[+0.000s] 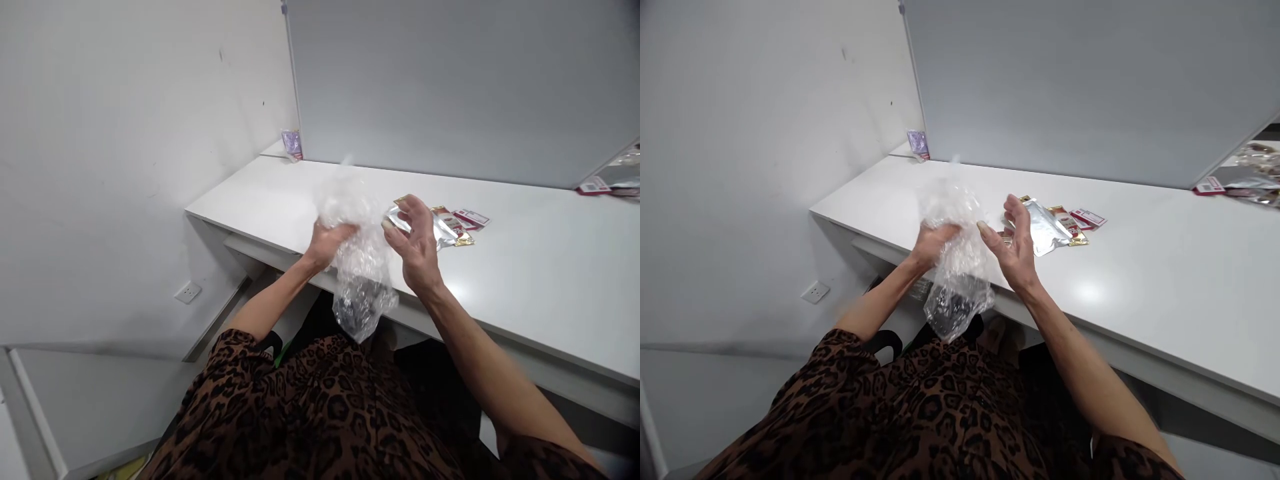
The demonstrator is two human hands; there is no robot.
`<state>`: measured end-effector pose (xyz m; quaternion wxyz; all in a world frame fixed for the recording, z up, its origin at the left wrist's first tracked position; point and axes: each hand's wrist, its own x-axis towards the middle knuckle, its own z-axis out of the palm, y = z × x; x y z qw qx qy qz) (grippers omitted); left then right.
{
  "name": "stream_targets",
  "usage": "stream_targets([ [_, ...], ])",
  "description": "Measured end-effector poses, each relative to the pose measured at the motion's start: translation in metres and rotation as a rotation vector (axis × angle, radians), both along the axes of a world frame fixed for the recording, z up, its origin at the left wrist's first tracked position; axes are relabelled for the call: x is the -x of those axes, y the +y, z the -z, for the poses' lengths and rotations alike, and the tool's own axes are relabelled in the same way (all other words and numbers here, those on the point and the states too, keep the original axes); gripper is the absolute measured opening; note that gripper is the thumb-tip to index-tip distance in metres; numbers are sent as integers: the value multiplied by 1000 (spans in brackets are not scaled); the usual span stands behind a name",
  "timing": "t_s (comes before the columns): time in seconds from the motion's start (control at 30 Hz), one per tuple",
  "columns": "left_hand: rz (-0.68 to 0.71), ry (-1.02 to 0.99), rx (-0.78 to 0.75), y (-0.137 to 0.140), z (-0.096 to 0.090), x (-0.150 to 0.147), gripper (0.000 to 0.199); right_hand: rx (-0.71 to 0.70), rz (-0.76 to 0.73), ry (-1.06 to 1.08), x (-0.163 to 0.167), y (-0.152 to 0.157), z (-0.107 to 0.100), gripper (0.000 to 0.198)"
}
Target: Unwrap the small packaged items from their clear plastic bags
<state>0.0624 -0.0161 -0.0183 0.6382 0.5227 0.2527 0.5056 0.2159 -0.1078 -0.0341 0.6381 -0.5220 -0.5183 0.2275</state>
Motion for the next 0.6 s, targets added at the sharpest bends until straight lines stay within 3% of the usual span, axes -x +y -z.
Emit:
stream_targets([
  [0.1, -230, -161, 83, 5, -6, 1, 36, 147, -155, 124, 18, -5, 20, 114],
  [0.17, -278, -212, 112, 7, -8, 3, 36, 257, -288, 204, 30, -6, 29, 99],
  [0.27, -138, -184, 181, 4, -7, 14, 38, 301, -317, 259, 32, 0, 29, 53],
  [0.33, 55, -99, 253, -1, -2, 25, 41, 248, -188, 191, 23, 6, 22, 45],
  [0.47, 399, 36, 408, -15, 17, 41, 54, 115, 34, -184, 10, 17, 5, 36],
  [0.53, 424, 46, 448, -19, 25, 44, 56, 111, 14, -319, 11, 20, 1, 39],
  [0.6, 310, 44, 426, -17, 26, 48, 52, 158, -45, -355, 14, 21, 2, 36],
])
